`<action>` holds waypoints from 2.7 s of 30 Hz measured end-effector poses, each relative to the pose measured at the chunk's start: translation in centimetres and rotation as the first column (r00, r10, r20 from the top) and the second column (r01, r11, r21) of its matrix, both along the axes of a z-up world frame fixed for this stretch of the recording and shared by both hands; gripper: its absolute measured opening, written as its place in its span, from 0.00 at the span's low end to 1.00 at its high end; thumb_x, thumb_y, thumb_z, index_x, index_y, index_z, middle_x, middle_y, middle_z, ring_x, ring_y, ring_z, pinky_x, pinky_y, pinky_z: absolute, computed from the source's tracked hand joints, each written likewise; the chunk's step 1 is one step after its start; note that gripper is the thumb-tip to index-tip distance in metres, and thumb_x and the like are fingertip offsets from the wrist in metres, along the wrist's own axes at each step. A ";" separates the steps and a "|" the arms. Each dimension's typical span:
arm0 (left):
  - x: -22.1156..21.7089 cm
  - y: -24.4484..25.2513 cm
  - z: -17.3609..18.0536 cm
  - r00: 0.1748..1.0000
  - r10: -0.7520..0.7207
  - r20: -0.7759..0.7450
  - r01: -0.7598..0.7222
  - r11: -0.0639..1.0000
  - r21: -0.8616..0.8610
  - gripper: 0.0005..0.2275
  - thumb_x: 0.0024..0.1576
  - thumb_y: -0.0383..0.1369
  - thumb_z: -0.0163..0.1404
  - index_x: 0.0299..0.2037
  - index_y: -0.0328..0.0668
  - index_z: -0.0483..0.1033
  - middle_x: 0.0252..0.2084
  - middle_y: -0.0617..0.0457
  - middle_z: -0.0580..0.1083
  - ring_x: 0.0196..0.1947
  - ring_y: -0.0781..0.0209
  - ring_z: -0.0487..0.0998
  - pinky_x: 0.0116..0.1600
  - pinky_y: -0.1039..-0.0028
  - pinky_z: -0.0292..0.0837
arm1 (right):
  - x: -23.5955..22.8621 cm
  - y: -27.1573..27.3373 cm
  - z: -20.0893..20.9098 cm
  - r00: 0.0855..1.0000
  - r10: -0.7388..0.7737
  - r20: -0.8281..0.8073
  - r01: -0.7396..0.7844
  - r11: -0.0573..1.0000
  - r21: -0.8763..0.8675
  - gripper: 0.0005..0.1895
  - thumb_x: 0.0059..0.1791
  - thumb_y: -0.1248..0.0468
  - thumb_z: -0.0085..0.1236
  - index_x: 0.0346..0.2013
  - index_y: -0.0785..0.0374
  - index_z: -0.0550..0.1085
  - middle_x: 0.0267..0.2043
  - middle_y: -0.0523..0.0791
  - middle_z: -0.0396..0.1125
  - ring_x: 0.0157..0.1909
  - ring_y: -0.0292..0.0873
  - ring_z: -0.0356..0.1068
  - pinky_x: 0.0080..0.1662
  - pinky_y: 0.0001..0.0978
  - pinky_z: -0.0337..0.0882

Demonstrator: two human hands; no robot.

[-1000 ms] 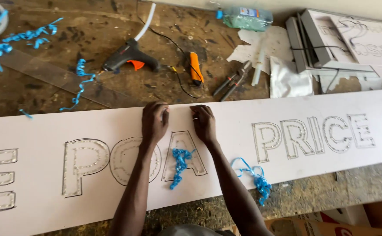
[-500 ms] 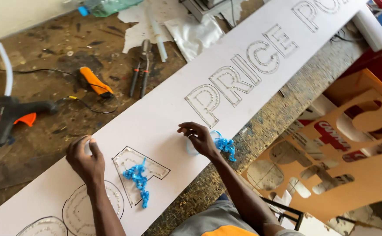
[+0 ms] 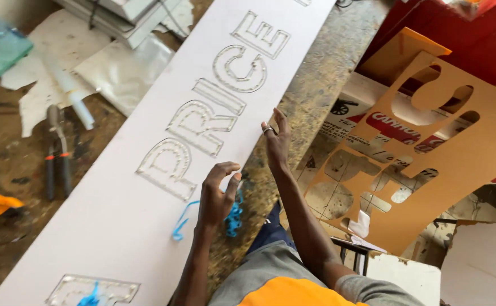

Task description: The person assembles a light-up sign by attaching LED strips to a white board with pre-drawn letter outlines. They use a hot glue gun to secure the strips and blue zip ties to fasten them in place. The person also uses pliers to cut the zip ties and a soldering iron to make electrical connections.

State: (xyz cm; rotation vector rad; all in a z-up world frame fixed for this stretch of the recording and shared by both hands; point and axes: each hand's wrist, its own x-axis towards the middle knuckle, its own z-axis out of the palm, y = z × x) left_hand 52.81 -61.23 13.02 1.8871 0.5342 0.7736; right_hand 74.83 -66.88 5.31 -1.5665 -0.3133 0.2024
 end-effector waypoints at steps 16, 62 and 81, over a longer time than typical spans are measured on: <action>43.5 -4.6 -11.1 0.871 0.468 0.151 0.177 -0.012 -0.984 0.26 0.71 0.27 0.54 0.76 0.21 0.59 0.69 0.29 0.72 0.66 0.42 0.80 0.69 0.60 0.84 | 31.8 -2.8 -3.5 0.957 0.200 -0.209 -0.153 0.963 0.222 0.29 0.62 0.69 0.60 0.79 0.60 0.69 0.73 0.52 0.71 0.77 0.51 0.68 0.70 0.49 0.73; 68.1 6.0 1.2 0.637 0.638 0.433 -0.429 0.760 -0.488 0.07 0.71 0.27 0.58 0.55 0.36 0.78 0.52 0.47 0.77 0.56 0.58 0.80 0.62 0.66 0.79 | 70.4 14.6 -2.8 0.427 0.753 0.501 -0.248 0.630 -0.736 0.31 0.44 0.65 0.71 0.63 0.45 0.80 0.50 0.46 0.62 0.54 0.56 0.71 0.45 0.54 0.82; 67.5 5.7 -5.2 0.884 0.452 0.118 -0.247 0.667 -0.703 0.43 0.69 0.53 0.65 0.86 0.39 0.54 0.82 0.37 0.63 0.79 0.40 0.66 0.62 0.35 0.80 | 64.5 8.2 1.0 0.470 0.794 0.385 -0.676 0.604 -0.422 0.42 0.43 0.65 0.79 0.71 0.41 0.76 0.68 0.53 0.68 0.62 0.71 0.76 0.56 0.69 0.79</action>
